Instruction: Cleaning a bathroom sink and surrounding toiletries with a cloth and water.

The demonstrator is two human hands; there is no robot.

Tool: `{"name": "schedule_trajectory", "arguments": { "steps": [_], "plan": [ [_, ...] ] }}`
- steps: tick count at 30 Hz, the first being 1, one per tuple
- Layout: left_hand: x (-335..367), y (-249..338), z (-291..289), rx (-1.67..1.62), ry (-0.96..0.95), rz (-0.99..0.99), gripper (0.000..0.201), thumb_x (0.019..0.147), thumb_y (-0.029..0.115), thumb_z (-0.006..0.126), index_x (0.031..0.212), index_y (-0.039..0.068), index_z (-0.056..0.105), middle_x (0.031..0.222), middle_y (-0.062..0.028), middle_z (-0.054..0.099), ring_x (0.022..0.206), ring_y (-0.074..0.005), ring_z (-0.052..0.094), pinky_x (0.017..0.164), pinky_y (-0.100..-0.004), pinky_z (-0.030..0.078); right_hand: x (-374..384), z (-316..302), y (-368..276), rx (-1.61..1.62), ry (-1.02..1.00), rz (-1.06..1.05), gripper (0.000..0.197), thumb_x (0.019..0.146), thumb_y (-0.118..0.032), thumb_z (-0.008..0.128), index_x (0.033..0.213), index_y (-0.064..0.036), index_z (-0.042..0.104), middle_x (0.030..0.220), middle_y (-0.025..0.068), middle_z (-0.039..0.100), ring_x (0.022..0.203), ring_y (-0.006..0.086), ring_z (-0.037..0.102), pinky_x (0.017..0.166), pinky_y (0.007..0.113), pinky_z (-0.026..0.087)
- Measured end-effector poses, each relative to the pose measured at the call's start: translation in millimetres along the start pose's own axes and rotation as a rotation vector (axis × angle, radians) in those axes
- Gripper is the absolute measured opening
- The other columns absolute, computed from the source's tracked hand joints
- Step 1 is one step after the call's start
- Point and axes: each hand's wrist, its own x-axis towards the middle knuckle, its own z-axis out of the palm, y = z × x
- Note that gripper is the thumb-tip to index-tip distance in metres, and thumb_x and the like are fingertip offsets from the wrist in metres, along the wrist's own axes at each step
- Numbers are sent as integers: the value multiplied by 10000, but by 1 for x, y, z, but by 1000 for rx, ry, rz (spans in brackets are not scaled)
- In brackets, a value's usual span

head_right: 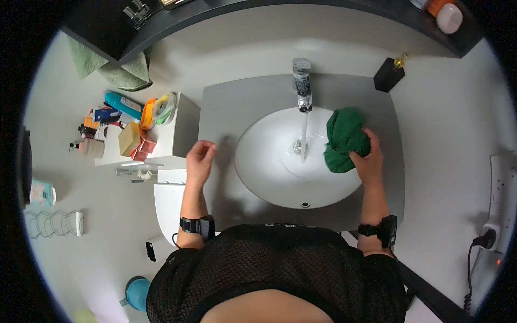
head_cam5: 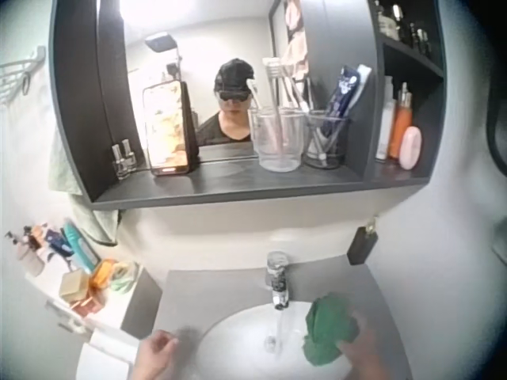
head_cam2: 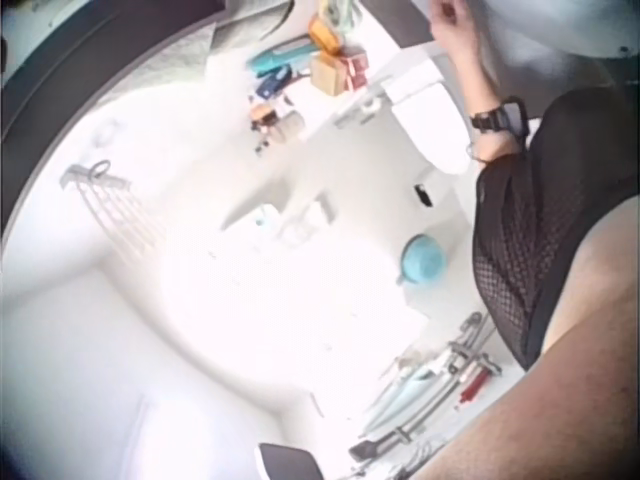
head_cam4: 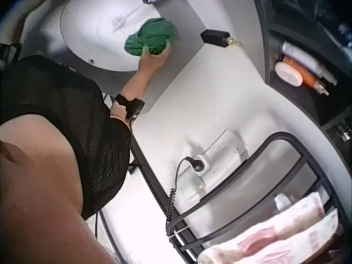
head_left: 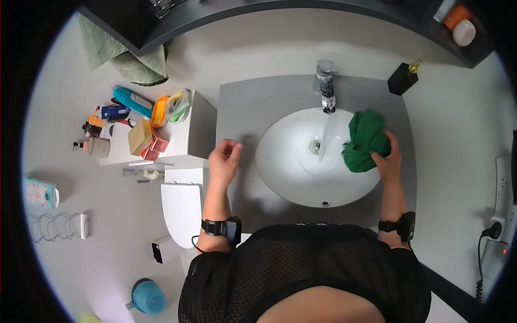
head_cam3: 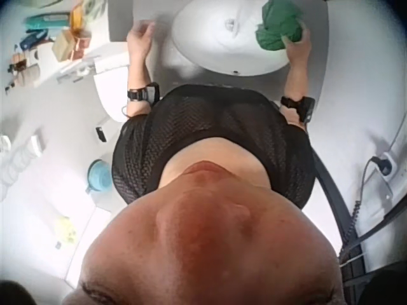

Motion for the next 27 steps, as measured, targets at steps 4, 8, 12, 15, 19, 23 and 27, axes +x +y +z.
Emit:
{"name": "schedule_trajectory", "arguments": {
  "steps": [4,8,12,15,19,23,27],
  "plan": [
    [18,17,-7,21,-63,14,170,798,172,614,843,15,567,682,-35,574,617,-94,512,585,-229,419,-25,-25,-3,194,27,-3,561,579,-10,527,1134,-47,459,1059,100,510,1029,221,479,900,326,362],
    [36,40,10,149,-151,33,227,787,220,621,891,23,579,773,-84,616,704,-153,582,639,-270,457,-38,-47,-12,249,106,24,575,560,7,482,1132,-47,466,1067,92,505,1027,213,472,913,321,350],
    [55,86,50,160,-157,219,216,803,186,587,948,26,576,823,-97,611,769,-175,581,674,-268,452,-46,-77,-2,196,193,27,573,567,28,462,1135,-41,464,1083,99,498,1031,218,468,927,318,338],
    [63,110,97,355,-101,644,325,774,136,555,1091,67,533,1008,-142,580,972,-283,548,819,-364,430,-56,-89,16,41,256,75,570,578,43,465,1141,-43,463,1107,120,497,1051,249,469,931,336,343],
    [68,142,143,459,-69,741,506,740,77,533,1231,107,413,1250,-129,421,1203,-287,348,982,-447,263,-70,-76,47,-354,230,118,580,600,17,504,1172,-53,446,1129,174,487,1067,322,459,934,380,347],
    [70,140,149,697,-124,717,634,695,41,558,1285,117,339,1356,-134,292,1271,-281,250,1001,-508,214,-76,-76,50,-441,251,176,594,614,-14,540,1195,-77,432,1144,192,475,1078,347,444,938,388,343],
    [49,113,143,796,-202,761,651,710,68,569,1304,113,304,1360,-167,268,1261,-326,249,1004,-483,228,-73,-87,57,-393,232,220,579,615,-24,557,1180,-84,443,1147,189,477,1091,333,439,942,382,339]
  ]
}}
